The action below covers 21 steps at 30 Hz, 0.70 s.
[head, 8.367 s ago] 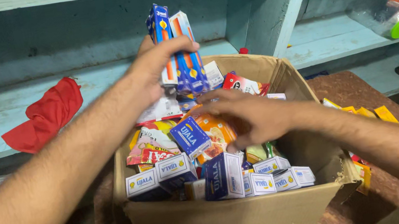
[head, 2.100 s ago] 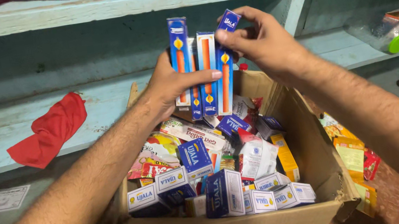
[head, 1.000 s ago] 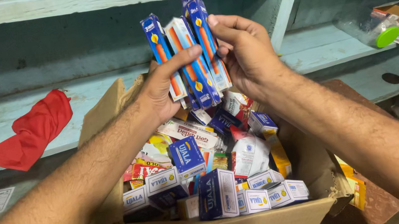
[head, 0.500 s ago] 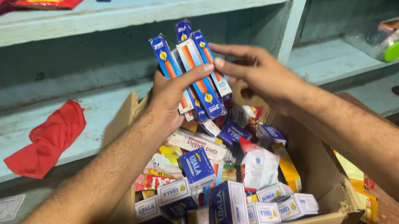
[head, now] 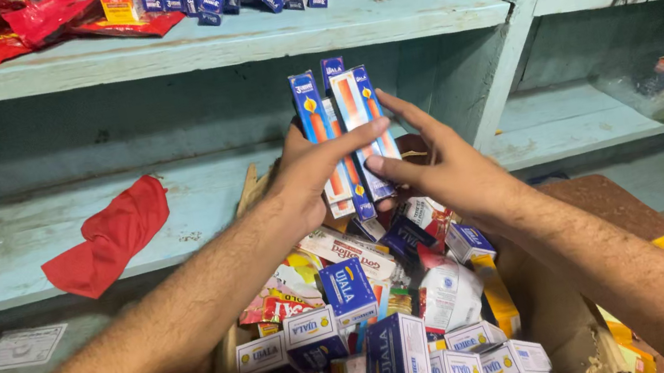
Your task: The person organizes small boxes of toothpaste and other packaged goods from a cardboard box onto a metal shelf. They repeatedly pick up items, sort them by type, and place them in neat rows on the shelf. The person handles the items by hand, arranging them to fit the available space.
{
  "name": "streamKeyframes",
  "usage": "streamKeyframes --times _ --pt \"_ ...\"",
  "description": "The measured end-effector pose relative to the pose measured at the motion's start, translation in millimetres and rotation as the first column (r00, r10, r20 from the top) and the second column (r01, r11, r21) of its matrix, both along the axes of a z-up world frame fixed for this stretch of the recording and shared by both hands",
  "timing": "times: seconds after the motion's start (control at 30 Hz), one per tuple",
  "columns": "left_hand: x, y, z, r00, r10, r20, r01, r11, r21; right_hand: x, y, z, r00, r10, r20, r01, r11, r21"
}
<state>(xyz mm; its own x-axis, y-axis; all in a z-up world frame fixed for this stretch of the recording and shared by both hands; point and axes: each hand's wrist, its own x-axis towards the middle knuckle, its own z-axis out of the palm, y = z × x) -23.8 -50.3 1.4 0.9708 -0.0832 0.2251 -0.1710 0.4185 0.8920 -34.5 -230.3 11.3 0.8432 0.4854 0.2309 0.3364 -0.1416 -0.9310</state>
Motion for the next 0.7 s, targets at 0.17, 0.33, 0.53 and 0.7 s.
streamKeyframes --times 0.17,0.33,0.53,0.7 --pt "-2.7 1.0 -10.4 0.996 0.071 0.060 -0.071 0.997 -0.003 0.4 -12.2 -6.8 0.967 0.239 -0.084 -0.234 0.970 0.072" --pt "1.7 -4.7 -15.8 0.993 0.101 0.063 -0.095 0.991 -0.097 12.5 -23.7 5.7 0.902 0.191 0.387 0.012 0.886 -0.464" --pt "11.9 12.2 -15.7 0.998 0.023 0.060 -0.010 0.979 -0.204 3.4 -23.5 14.2 0.963 0.235 0.133 -0.212 0.963 -0.165" --pt "17.5 26.7 -24.4 0.997 -0.026 0.072 0.042 0.972 -0.233 -1.2 -21.0 -14.5 0.992 0.021 0.125 0.025 0.935 -0.354"
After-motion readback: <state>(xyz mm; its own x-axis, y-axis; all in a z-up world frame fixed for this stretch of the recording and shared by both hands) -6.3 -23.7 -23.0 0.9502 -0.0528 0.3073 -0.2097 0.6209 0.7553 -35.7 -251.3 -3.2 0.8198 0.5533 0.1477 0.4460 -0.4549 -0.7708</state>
